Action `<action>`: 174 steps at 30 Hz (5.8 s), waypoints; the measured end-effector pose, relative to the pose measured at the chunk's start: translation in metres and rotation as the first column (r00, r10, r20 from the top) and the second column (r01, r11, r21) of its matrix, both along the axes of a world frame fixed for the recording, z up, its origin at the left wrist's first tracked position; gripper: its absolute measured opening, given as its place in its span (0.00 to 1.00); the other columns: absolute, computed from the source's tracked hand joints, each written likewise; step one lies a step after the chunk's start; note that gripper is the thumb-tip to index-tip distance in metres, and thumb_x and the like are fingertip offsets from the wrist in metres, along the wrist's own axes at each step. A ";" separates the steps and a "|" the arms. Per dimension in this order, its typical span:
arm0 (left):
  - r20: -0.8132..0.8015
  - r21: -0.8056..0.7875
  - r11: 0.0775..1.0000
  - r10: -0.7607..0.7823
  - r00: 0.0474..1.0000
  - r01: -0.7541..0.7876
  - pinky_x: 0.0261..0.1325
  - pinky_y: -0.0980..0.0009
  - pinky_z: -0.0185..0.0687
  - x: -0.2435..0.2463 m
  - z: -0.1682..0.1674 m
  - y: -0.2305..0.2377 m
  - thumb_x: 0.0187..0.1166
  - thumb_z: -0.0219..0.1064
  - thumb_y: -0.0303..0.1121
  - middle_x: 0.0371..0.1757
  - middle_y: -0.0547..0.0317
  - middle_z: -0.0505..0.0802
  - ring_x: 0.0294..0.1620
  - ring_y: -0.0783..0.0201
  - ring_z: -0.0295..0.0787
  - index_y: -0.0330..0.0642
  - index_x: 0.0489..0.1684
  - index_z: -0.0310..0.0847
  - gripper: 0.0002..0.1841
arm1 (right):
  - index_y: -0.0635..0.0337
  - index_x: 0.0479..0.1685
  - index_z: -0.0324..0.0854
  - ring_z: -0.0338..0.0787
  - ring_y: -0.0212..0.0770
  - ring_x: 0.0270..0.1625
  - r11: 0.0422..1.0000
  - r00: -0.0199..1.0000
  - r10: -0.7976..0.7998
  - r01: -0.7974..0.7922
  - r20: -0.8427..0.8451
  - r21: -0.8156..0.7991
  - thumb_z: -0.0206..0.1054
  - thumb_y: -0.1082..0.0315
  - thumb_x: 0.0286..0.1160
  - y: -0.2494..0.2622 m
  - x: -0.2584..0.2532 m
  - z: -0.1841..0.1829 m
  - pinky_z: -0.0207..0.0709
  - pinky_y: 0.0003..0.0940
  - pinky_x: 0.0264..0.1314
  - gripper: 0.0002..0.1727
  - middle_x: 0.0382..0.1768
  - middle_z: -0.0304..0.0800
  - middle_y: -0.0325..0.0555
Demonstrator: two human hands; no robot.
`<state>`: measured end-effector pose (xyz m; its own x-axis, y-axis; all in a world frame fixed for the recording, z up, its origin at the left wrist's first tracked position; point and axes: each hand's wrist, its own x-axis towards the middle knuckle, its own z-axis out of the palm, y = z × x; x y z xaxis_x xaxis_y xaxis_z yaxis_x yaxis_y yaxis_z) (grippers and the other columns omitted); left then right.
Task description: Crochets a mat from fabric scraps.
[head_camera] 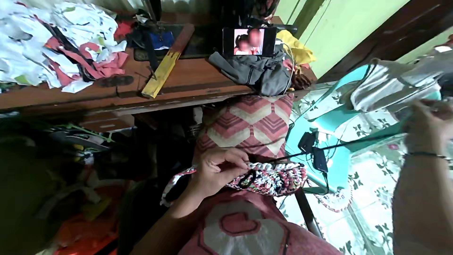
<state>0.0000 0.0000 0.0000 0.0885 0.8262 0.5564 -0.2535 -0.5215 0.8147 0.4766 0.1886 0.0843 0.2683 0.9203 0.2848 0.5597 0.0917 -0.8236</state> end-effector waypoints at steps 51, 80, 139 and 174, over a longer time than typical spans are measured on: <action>-0.273 -0.273 0.899 0.269 0.924 -0.343 0.54 0.74 0.90 0.003 0.019 0.010 0.69 0.80 0.31 0.44 0.63 0.96 0.47 0.72 0.93 0.38 0.51 0.91 0.14 | 0.58 0.37 0.90 0.86 0.17 0.32 0.072 0.101 0.984 -0.978 -0.148 -0.194 0.77 0.64 0.70 -0.046 -0.245 -0.016 0.81 0.14 0.35 0.07 0.29 0.90 0.28; -0.529 -0.333 0.898 0.074 0.846 -0.287 0.49 0.69 0.90 -0.008 0.045 0.106 0.72 0.79 0.31 0.39 0.58 0.95 0.40 0.69 0.92 0.38 0.42 0.91 0.08 | 0.53 0.46 0.88 0.86 0.24 0.27 0.661 0.602 0.598 -0.744 -0.529 -0.099 0.69 0.65 0.79 -0.044 -0.232 -0.073 0.81 0.20 0.29 0.05 0.31 0.92 0.34; -0.240 -0.460 0.831 0.222 0.945 -0.312 0.40 0.71 0.87 0.011 0.034 0.060 0.84 0.65 0.32 0.36 0.60 0.91 0.35 0.69 0.87 0.40 0.45 0.87 0.06 | 0.57 0.40 0.87 0.88 0.21 0.31 0.075 0.072 0.887 -0.997 -0.456 -0.010 0.68 0.72 0.77 0.030 -0.248 -0.040 0.83 0.19 0.35 0.03 0.30 0.91 0.30; -0.182 -0.237 0.899 0.332 0.926 -0.369 0.36 0.74 0.89 0.024 0.036 0.042 0.70 0.76 0.18 0.40 0.59 0.93 0.33 0.69 0.89 0.39 0.46 0.88 0.10 | 0.58 0.55 0.88 0.93 0.24 0.47 0.222 0.218 0.734 -0.972 -0.643 -0.077 0.43 0.66 0.92 0.003 -0.243 -0.059 0.87 0.22 0.50 0.22 0.49 0.96 0.35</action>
<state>0.0236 0.0423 0.0358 -0.1759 0.9311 0.3196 0.0267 -0.3200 0.9470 0.2335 0.1915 0.0250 -0.8116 0.5837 -0.0266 -0.0377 -0.0977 -0.9945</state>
